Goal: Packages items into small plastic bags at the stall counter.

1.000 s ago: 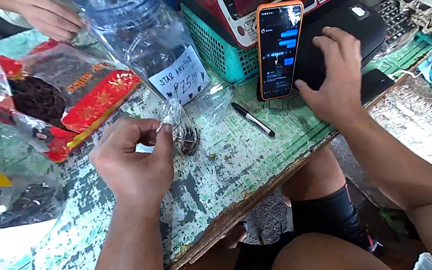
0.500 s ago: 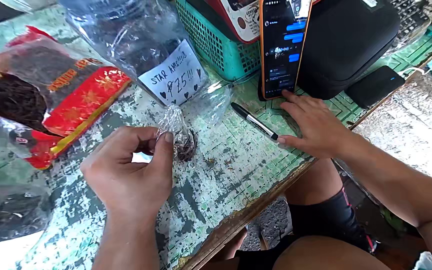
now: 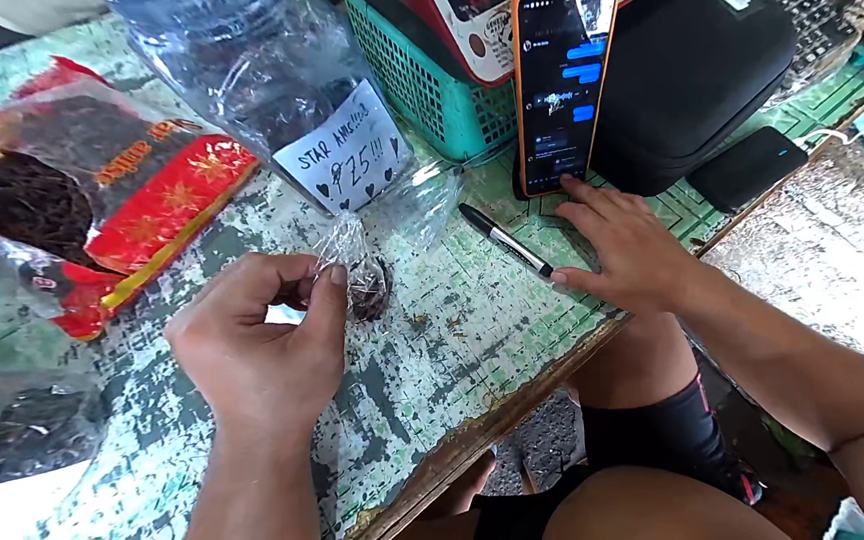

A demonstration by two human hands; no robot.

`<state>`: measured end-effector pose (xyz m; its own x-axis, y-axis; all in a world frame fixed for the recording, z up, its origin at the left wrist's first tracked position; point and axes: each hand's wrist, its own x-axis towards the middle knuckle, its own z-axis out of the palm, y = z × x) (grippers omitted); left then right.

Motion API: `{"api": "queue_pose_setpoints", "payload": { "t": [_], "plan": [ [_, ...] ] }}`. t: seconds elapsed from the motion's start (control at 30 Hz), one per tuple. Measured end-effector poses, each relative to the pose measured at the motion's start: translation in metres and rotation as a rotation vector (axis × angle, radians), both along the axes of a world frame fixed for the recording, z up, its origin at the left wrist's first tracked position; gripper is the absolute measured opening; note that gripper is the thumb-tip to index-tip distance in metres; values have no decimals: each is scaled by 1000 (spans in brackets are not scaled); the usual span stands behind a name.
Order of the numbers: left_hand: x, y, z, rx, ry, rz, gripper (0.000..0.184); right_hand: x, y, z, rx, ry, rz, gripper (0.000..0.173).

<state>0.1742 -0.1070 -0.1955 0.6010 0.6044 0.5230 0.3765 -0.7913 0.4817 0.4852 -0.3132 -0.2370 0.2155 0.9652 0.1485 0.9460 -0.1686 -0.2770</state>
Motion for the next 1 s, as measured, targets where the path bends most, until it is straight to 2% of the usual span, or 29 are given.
{"api": "queue_pose_setpoints", "payload": {
  "t": [0.17,0.3,1.0],
  "plan": [
    [3,-2,4,7,0,-3,24,-2,-1,2,36,8,-15,85],
    [2,-3,4,4,-13,-7,24,1,-3,1,72,59,-33,76],
    [8,-8,9,22,12,-25,28,0,-5,6,200,219,-116,71]
  ]
}}
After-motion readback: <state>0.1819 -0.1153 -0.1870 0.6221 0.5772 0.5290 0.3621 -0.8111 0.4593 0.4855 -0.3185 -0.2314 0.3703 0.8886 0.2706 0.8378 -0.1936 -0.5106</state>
